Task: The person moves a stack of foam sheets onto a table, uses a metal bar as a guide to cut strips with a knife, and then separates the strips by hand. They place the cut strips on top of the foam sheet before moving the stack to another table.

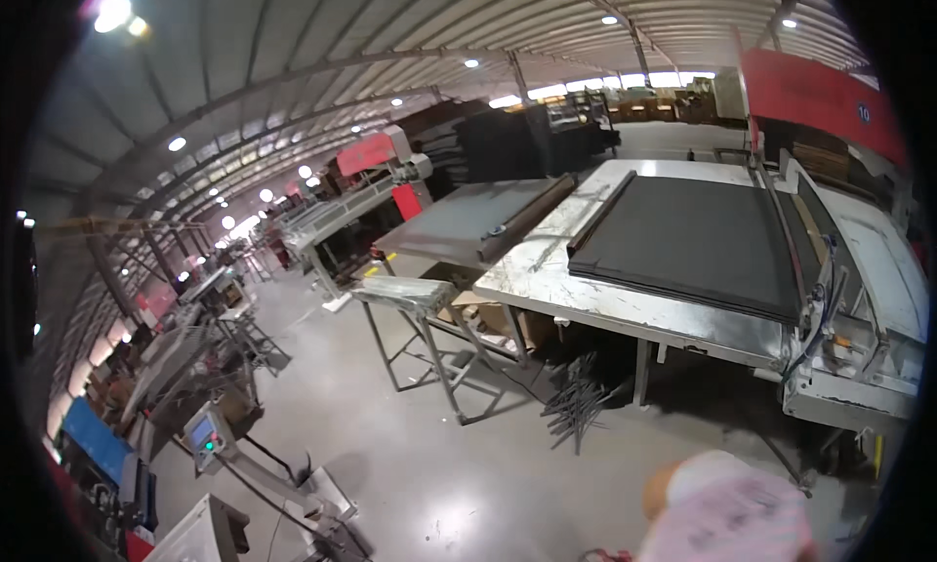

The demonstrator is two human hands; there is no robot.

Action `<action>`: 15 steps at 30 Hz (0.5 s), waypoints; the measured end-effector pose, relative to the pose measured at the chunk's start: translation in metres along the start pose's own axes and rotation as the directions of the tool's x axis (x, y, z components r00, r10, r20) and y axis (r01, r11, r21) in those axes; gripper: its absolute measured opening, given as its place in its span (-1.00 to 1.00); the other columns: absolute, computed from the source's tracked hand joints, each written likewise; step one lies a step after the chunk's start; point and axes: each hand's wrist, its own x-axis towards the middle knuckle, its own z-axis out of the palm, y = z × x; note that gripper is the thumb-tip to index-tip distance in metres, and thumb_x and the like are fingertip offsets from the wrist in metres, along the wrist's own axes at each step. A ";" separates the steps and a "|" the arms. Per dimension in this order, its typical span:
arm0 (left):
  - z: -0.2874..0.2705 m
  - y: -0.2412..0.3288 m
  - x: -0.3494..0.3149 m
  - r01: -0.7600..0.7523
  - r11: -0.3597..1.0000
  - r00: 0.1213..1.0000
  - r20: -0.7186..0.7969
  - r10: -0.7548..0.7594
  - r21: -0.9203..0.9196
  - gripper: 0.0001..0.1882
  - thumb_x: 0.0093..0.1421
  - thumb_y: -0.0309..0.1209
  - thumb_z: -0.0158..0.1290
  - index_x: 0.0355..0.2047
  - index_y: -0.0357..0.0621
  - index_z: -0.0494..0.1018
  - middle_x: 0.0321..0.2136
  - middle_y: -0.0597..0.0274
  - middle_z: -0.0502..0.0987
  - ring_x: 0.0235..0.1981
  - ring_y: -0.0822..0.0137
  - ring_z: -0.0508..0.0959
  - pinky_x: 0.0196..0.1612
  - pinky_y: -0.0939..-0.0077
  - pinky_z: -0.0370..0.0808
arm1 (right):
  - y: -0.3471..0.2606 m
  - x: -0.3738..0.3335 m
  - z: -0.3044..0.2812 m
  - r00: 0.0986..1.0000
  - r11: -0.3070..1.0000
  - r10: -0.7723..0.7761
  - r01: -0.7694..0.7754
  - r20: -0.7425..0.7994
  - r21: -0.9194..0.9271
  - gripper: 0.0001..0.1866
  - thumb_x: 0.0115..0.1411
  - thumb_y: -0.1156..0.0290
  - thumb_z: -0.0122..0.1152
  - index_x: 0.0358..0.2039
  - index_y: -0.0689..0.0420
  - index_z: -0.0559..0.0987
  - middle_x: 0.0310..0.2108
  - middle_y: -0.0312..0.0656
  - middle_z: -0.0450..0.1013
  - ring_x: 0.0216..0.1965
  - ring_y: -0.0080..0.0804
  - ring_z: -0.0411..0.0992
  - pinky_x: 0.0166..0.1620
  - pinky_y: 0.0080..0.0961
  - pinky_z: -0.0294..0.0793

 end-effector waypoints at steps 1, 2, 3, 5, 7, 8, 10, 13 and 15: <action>-0.020 0.008 0.041 0.012 1.000 1.000 0.014 -0.011 -0.015 -0.46 0.29 -0.13 -0.18 0.12 -0.27 0.28 0.10 -0.12 0.34 0.15 0.04 0.30 0.18 0.28 0.23 | 0.028 -0.019 -0.021 0.996 0.992 0.089 -0.086 -0.029 0.093 -0.34 0.12 -0.11 0.11 0.06 0.15 0.45 0.02 0.04 0.37 0.08 -0.16 0.33 0.10 -0.25 0.31; -0.038 0.018 0.085 0.011 1.000 1.000 0.028 -0.010 -0.029 -0.46 0.29 -0.12 -0.19 0.13 -0.27 0.27 0.10 -0.11 0.33 0.15 0.04 0.30 0.18 0.28 0.22 | 0.056 -0.045 -0.041 0.983 0.970 0.177 -0.166 -0.049 0.177 -0.34 0.13 -0.04 0.15 0.07 0.21 0.43 0.00 -0.01 0.37 0.05 -0.20 0.35 0.07 -0.29 0.34; -0.054 0.030 0.132 0.004 0.999 0.999 0.046 -0.002 -0.041 -0.45 0.29 -0.11 -0.20 0.13 -0.28 0.27 0.11 -0.11 0.33 0.15 0.05 0.29 0.19 0.28 0.22 | 0.081 -0.075 -0.058 0.962 0.936 0.264 -0.240 -0.063 0.256 -0.34 0.13 0.02 0.19 0.09 0.28 0.40 -0.02 -0.05 0.38 0.01 -0.24 0.37 0.04 -0.32 0.37; -0.089 0.037 0.208 0.030 0.997 0.999 0.033 -0.027 -0.071 -0.44 0.29 -0.10 -0.21 0.13 -0.28 0.27 0.11 -0.10 0.33 0.15 0.05 0.29 0.19 0.29 0.21 | 0.123 -0.196 -0.038 0.708 0.854 0.518 -0.392 -0.480 0.343 -0.58 0.31 0.24 -0.01 0.03 0.30 0.45 0.00 -0.10 0.44 0.00 -0.35 0.41 0.02 -0.46 0.39; -0.113 0.044 0.278 0.049 0.993 0.999 0.013 -0.048 -0.110 -0.43 0.30 -0.08 -0.22 0.13 -0.28 0.26 0.12 -0.09 0.32 0.16 0.06 0.28 0.20 0.29 0.20 | 0.136 -0.261 -0.039 -0.008 0.363 0.844 -0.728 -0.536 0.582 -0.59 0.28 0.20 0.05 -0.05 0.27 0.51 -0.14 -0.15 0.52 -0.12 -0.40 0.46 0.01 -0.52 0.40; -0.117 0.055 0.313 0.040 0.992 0.999 0.019 -0.038 -0.119 -0.43 0.30 -0.08 -0.22 0.13 -0.28 0.26 0.12 -0.09 0.32 0.16 0.07 0.28 0.20 0.30 0.20 | 0.143 -0.288 -0.050 -0.019 0.357 0.838 -0.737 -0.545 0.574 -0.59 0.28 0.20 0.05 -0.05 0.27 0.51 -0.14 -0.15 0.52 -0.12 -0.40 0.46 0.01 -0.52 0.40; -0.119 0.082 0.381 0.020 0.993 0.999 0.039 -0.016 -0.113 -0.42 0.30 -0.07 -0.23 0.14 -0.28 0.26 0.12 -0.09 0.32 0.16 0.07 0.28 0.20 0.30 0.20 | 0.164 -0.355 -0.079 -0.600 -0.309 0.771 -0.646 -0.214 0.698 -0.59 0.25 0.14 0.08 -0.07 0.21 0.54 -0.14 -0.17 0.52 -0.14 -0.46 0.46 0.01 -0.53 0.41; -0.111 0.103 0.437 0.032 0.999 0.996 0.087 -0.031 -0.007 -0.45 0.29 -0.06 -0.20 0.09 -0.25 0.32 0.08 -0.09 0.37 0.13 0.07 0.33 0.18 0.29 0.24 | 0.215 -0.484 -0.116 -0.658 -0.362 0.668 -0.696 -0.348 0.620 -0.60 0.23 0.10 0.11 -0.09 0.15 0.56 -0.17 -0.19 0.53 -0.17 -0.50 0.46 -0.03 -0.54 0.42; -0.104 0.071 0.463 0.033 0.995 0.983 0.177 -0.050 0.096 -0.45 0.31 -0.08 -0.21 0.12 -0.26 0.29 0.10 -0.05 0.36 0.14 0.10 0.32 0.19 0.30 0.23 | 0.269 -0.544 -0.160 -0.671 -0.217 0.551 -0.690 -0.496 0.691 -0.58 0.21 0.12 0.14 -0.06 0.18 0.54 -0.16 -0.20 0.53 -0.12 -0.50 0.45 -0.01 -0.52 0.40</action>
